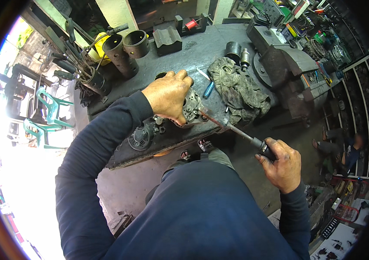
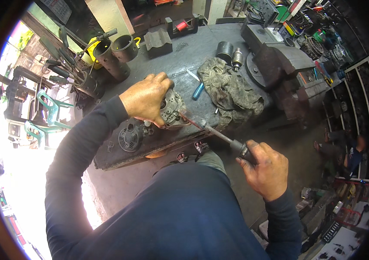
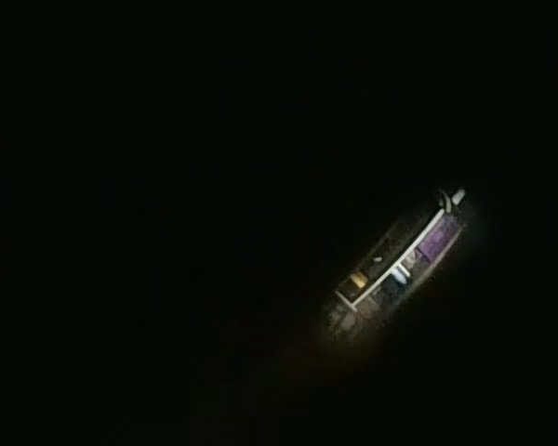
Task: The person uses a screwdriver to pry and separate components of a mechanical part on a workbench. They then wipe the part with a cloth and place it aside. The person handles multiple small metal components and tools throughout the process.
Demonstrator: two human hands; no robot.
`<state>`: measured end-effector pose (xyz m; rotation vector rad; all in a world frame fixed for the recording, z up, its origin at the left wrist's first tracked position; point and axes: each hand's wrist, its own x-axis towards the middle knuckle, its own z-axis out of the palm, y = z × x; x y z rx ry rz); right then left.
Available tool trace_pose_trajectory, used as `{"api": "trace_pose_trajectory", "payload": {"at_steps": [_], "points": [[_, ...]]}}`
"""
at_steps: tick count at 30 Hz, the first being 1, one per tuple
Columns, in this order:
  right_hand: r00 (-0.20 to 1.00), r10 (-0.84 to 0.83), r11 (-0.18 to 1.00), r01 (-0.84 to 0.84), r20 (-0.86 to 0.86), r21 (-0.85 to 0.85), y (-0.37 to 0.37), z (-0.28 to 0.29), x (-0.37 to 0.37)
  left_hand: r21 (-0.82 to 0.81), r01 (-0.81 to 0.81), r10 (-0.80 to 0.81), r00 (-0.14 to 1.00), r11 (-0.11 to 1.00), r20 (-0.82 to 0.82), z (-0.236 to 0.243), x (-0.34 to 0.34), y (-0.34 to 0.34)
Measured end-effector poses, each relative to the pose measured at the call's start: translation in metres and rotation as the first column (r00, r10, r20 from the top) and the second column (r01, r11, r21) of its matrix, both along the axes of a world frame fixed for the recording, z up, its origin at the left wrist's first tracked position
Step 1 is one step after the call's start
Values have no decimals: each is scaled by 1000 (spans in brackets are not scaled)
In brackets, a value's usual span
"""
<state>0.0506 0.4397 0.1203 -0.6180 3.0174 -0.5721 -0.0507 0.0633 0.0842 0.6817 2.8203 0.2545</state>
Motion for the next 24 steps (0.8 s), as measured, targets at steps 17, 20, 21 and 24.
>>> {"api": "trace_pose_trajectory", "payload": {"at_steps": [17,20,21,24], "points": [[997,-73,992,73,6,-103,9,-12,3,95,-32,34,999,995,-28,8,6,-1],[990,-123,981,131,63,-143,18,-18,1,178,-95,102,994,979,-31,25,0,-10],[988,-133,976,144,77,-165,22,-21,-1,203,-73,84,995,976,-49,33,1,-14],[981,-154,961,176,117,-211,35,-30,-12,64,-31,33,998,997,-45,44,15,-22]]}}
